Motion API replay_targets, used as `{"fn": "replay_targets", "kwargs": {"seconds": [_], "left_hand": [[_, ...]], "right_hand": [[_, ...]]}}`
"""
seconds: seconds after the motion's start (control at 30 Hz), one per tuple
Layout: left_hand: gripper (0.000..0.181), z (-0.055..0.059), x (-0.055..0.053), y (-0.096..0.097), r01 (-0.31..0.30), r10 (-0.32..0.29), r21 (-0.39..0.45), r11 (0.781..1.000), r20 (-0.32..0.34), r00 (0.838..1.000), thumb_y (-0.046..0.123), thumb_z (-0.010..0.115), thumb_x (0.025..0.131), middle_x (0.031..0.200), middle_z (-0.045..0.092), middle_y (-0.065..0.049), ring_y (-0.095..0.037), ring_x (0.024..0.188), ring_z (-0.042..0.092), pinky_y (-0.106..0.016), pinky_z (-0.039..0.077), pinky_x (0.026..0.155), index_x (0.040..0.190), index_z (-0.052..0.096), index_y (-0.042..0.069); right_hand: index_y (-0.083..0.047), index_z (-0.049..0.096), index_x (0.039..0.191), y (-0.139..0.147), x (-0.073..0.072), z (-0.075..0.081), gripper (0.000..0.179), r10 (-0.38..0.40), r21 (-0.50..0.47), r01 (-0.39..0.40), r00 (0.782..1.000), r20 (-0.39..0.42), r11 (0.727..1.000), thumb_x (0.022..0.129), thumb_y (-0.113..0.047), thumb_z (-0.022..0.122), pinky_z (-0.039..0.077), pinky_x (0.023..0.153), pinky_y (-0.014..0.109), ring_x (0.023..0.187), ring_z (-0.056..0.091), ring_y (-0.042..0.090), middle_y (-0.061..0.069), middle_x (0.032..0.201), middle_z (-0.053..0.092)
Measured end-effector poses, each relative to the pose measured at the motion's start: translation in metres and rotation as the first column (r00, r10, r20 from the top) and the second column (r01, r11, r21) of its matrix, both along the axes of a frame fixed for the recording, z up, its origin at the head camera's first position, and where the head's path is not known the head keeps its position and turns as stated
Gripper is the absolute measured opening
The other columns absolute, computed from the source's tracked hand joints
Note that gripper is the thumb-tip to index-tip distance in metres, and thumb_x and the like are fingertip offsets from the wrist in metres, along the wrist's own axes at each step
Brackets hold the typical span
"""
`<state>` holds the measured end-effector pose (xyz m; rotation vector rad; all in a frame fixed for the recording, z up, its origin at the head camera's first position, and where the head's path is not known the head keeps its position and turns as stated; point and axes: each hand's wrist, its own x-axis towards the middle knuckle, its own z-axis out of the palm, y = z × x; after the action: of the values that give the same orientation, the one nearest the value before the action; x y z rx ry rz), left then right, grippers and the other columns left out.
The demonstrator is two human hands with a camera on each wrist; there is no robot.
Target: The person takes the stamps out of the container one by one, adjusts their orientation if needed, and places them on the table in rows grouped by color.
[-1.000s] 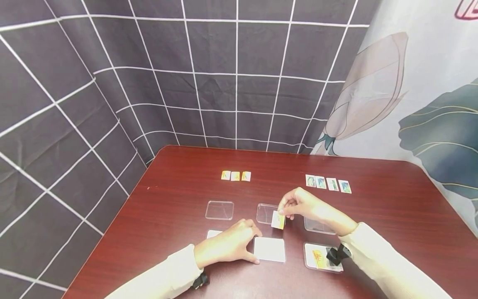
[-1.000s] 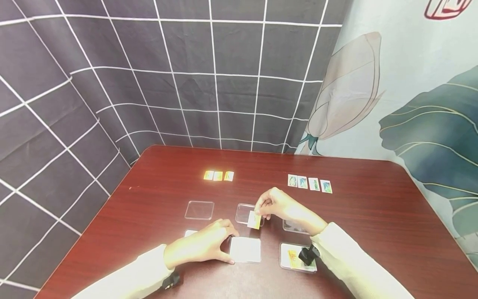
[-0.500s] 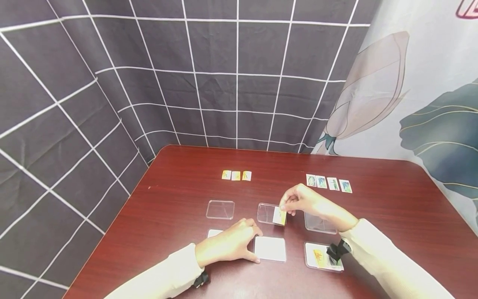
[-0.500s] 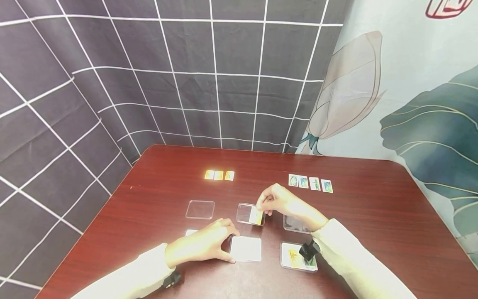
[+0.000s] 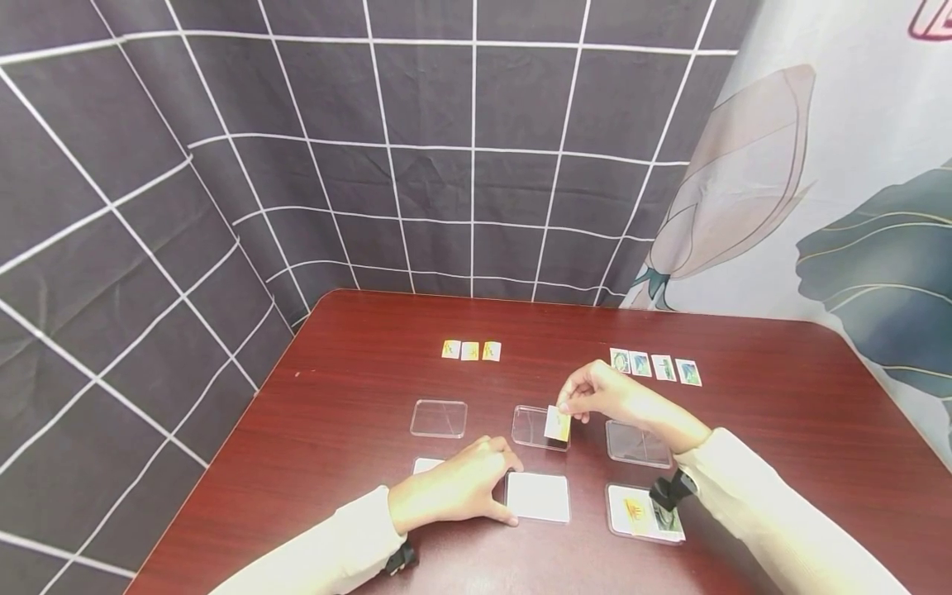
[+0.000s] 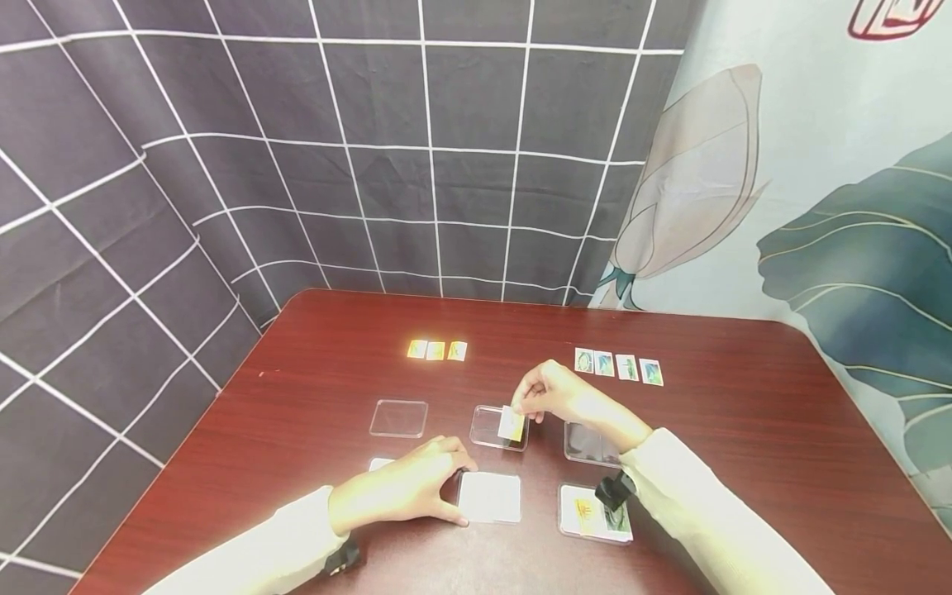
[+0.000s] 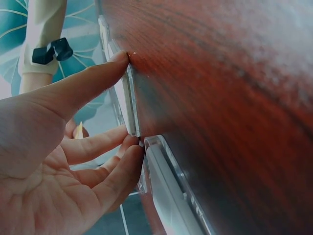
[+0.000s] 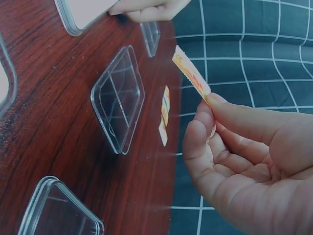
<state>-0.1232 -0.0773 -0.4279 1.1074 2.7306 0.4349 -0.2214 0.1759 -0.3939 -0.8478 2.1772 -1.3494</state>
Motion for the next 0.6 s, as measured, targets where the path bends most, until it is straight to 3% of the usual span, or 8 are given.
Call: {"fn": "replay_targets", "kwargs": {"seconds": [0.2, 0.6], "left_hand": [[0.051, 0.0000, -0.0004, -0.0003, 0.003, -0.003, 0.004, 1.000, 0.000, 1.000, 0.041, 0.089, 0.070, 0.098, 0.059, 0.005, -0.007, 0.088, 0.050, -0.019, 0.043, 0.078, 0.108, 0.071, 0.011], [0.052, 0.0006, 0.0000, -0.0004, 0.000, 0.000, 0.001, 1.000, 0.001, 1.000, 0.041, 0.089, 0.071, 0.101, 0.059, 0.004, -0.009, 0.090, 0.050, -0.020, 0.043, 0.080, 0.109, 0.071, 0.011]], "right_hand": [[0.013, 0.068, 0.087, -0.0025, -0.0035, 0.0015, 0.005, -0.017, 0.019, 0.017, 1.000, -0.009, 1.000, 0.086, 0.009, 0.069, 0.051, 0.057, 0.028, 0.058, 0.057, 0.013, 0.023, 0.072, 0.065], [0.013, 0.068, 0.087, 0.0001, -0.0086, 0.0055, 0.006, -0.037, 0.023, 0.037, 0.999, -0.006, 0.999, 0.085, 0.008, 0.070, 0.053, 0.058, 0.030, 0.061, 0.058, 0.016, 0.013, 0.073, 0.067]]}}
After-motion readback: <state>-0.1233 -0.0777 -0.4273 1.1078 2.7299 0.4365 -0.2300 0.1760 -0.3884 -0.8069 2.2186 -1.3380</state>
